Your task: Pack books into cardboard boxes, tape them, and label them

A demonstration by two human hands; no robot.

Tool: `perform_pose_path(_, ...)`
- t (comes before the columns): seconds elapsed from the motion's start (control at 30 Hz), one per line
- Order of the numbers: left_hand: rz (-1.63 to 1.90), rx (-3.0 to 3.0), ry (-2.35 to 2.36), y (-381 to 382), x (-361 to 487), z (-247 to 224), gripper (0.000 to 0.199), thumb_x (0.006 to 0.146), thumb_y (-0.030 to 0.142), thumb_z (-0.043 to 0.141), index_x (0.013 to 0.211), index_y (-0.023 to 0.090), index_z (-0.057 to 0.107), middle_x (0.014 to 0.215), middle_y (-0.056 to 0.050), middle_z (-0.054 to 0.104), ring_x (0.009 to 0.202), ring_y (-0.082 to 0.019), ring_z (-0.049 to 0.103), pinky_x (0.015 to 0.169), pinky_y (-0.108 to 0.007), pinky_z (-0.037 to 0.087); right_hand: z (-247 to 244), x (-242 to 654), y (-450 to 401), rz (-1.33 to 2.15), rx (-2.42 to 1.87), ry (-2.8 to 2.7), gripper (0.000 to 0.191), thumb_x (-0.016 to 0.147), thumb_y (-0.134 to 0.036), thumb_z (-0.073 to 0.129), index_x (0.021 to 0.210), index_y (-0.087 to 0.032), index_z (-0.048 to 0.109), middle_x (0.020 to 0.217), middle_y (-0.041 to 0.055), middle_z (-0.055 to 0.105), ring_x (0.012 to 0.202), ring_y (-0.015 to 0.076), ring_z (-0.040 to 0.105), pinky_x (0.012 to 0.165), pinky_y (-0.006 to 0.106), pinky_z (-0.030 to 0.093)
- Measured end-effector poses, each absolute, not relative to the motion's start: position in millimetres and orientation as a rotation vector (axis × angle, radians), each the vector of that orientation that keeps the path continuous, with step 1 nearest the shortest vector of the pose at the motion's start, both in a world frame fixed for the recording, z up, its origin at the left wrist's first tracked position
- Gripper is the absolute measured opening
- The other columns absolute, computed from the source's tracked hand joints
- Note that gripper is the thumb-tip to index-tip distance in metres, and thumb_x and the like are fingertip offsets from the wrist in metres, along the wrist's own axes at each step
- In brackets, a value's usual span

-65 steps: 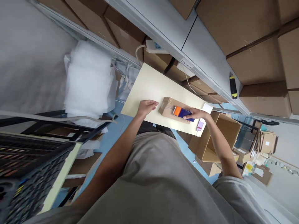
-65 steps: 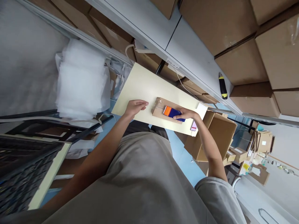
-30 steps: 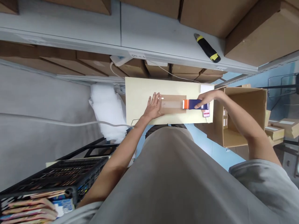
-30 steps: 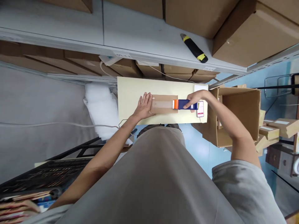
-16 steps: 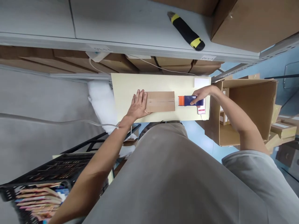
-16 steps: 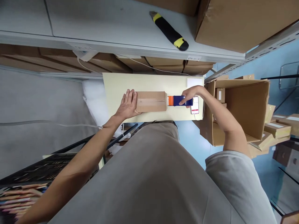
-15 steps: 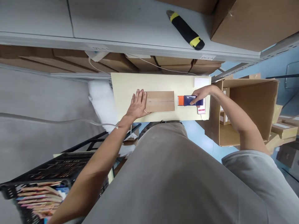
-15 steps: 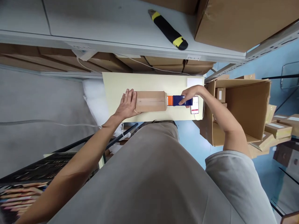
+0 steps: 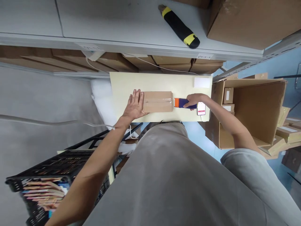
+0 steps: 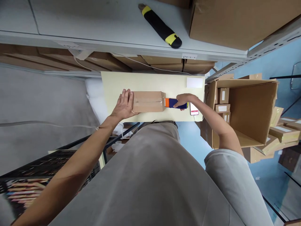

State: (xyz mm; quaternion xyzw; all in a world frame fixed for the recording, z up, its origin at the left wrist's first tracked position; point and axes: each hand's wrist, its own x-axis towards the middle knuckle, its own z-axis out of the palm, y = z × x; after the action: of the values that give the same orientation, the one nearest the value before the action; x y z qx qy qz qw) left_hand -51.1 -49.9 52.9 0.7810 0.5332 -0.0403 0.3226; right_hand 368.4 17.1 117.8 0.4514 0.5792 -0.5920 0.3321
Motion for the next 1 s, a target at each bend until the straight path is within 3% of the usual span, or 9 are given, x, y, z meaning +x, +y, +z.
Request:
perform_pose_path(0.13, -0.115, 2.064, 1.386, -49.3, -50.1, 55.1, 0.153, 0.079, 0.091, 0.077, 0.182, -0.007, 0.019, 0.188, -0.041, 0.012, 0.180, -0.057, 0.000, 0.144, -0.072, 0.003, 115.3, 343.5, -4.5, -1.355, 1.349, 1.594, 0.031, 0.099, -0.049, 0.081, 0.104, -0.019, 0.081, 0.078, 0.0115, 0.084, 0.082, 0.0318, 0.083, 0.080, 0.040, 0.060)
perform_pose_path(0.23, -0.102, 2.068, 1.378, -48.7, -51.3, 53.2, 0.156, 0.078, 0.094, 0.075, 0.182, -0.007, 0.017, 0.189, -0.041, 0.011, 0.180, -0.057, -0.001, 0.144, -0.072, 0.001, 111.7, 330.4, -22.3, -1.061, 1.519, 1.640, 0.032, 0.097, -0.043, 0.082, 0.120, -0.021, 0.081, 0.080, 0.0142, 0.084, 0.093, 0.0402, 0.085, 0.087, 0.049, 0.063)
perform_pose_path(0.33, -0.074, 2.070, 1.370, -49.4, -48.5, 50.5, 0.161, 0.075, 0.097, 0.077, 0.182, -0.007, 0.017, 0.188, -0.042, 0.010, 0.179, -0.059, -0.001, 0.142, -0.076, -0.002, 121.6, 327.3, -33.8, -0.989, 1.607, 1.734, 0.039, 0.102, -0.043, 0.077, 0.136, -0.023, 0.076, 0.099, 0.0175, 0.087, 0.103, 0.0406, 0.084, 0.092, 0.050, 0.064)
perform_pose_path(0.47, 0.117, 2.064, 1.404, -49.0, -25.3, 65.7, 0.163, 0.073, 0.098, 0.079, 0.182, -0.005, 0.017, 0.188, -0.044, 0.004, 0.178, -0.061, -0.001, 0.141, -0.079, -0.001, 171.8, 324.7, -29.8, -0.872, 1.768, 1.919, 0.048, 0.110, -0.044, 0.062, 0.144, -0.010, 0.066, 0.125, 0.0295, 0.082, 0.117, 0.0443, 0.080, 0.104, 0.051, 0.061)
perform_pose_path(0.57, 0.475, 2.147, 1.402, -37.5, 5.1, 101.0, 0.141, 0.087, 0.088, 0.076, 0.185, 0.005, 0.017, 0.191, -0.037, 0.010, 0.181, -0.054, 0.003, 0.143, -0.076, 0.005, 226.2, 308.2, -11.8, -0.848, 1.836, 2.078, 0.056, 0.112, -0.045, 0.054, 0.151, -0.006, 0.055, 0.120, 0.0284, 0.082, 0.113, 0.0454, 0.079, 0.105, 0.052, 0.060)
perform_pose_path(0.7, 0.993, 2.197, 1.402, 2.5, 39.6, 165.5, 0.093, 0.105, 0.060, 0.067, 0.181, 0.016, 0.036, 0.179, -0.028, 0.046, 0.177, -0.043, 0.032, 0.146, -0.063, 0.025, 286.5, 261.0, 34.1, -0.689, 1.815, 2.415, 0.061, 0.113, -0.043, 0.046, 0.162, -0.006, 0.042, 0.132, 0.0287, 0.078, 0.122, 0.0474, 0.075, 0.108, 0.056, 0.058)
perform_pose_path(0.77, 1.160, 2.152, 1.436, 28.1, 47.4, 194.2, 0.074, 0.109, 0.047, 0.060, 0.176, 0.019, 0.045, 0.173, -0.024, 0.053, 0.172, -0.040, 0.042, 0.144, -0.060, 0.032, 303.5, 232.5, 65.8, -0.512, 1.774, 2.576, 0.058, 0.114, -0.035, 0.042, 0.162, -0.003, 0.042, 0.139, 0.0307, 0.076, 0.131, 0.0479, 0.072, 0.117, 0.059, 0.053)
perform_pose_path(0.87, 1.284, 2.097, 1.453, 59.9, 47.8, 221.6, 0.064, 0.107, 0.031, 0.057, 0.170, 0.017, 0.052, 0.170, -0.022, 0.057, 0.167, -0.039, 0.047, 0.142, -0.060, 0.036, 310.8, 195.9, 114.7, -0.312, 1.762, 2.641, 0.052, 0.111, -0.026, 0.042, 0.156, -0.001, 0.051, 0.141, 0.0323, 0.076, 0.137, 0.0463, 0.069, 0.125, 0.060, 0.046)
perform_pose_path(1.0, 1.297, 2.053, 1.471, 73.6, 36.2, 225.5, 0.058, 0.101, 0.020, 0.056, 0.158, 0.015, 0.062, 0.161, -0.021, 0.064, 0.157, -0.037, 0.056, 0.137, -0.056, 0.042, 298.0, 169.2, 160.9, -0.244, 1.761, 2.560, 0.045, 0.109, -0.021, 0.047, 0.146, -0.003, 0.063, 0.140, 0.0300, 0.078, 0.136, 0.0425, 0.072, 0.123, 0.055, 0.050)
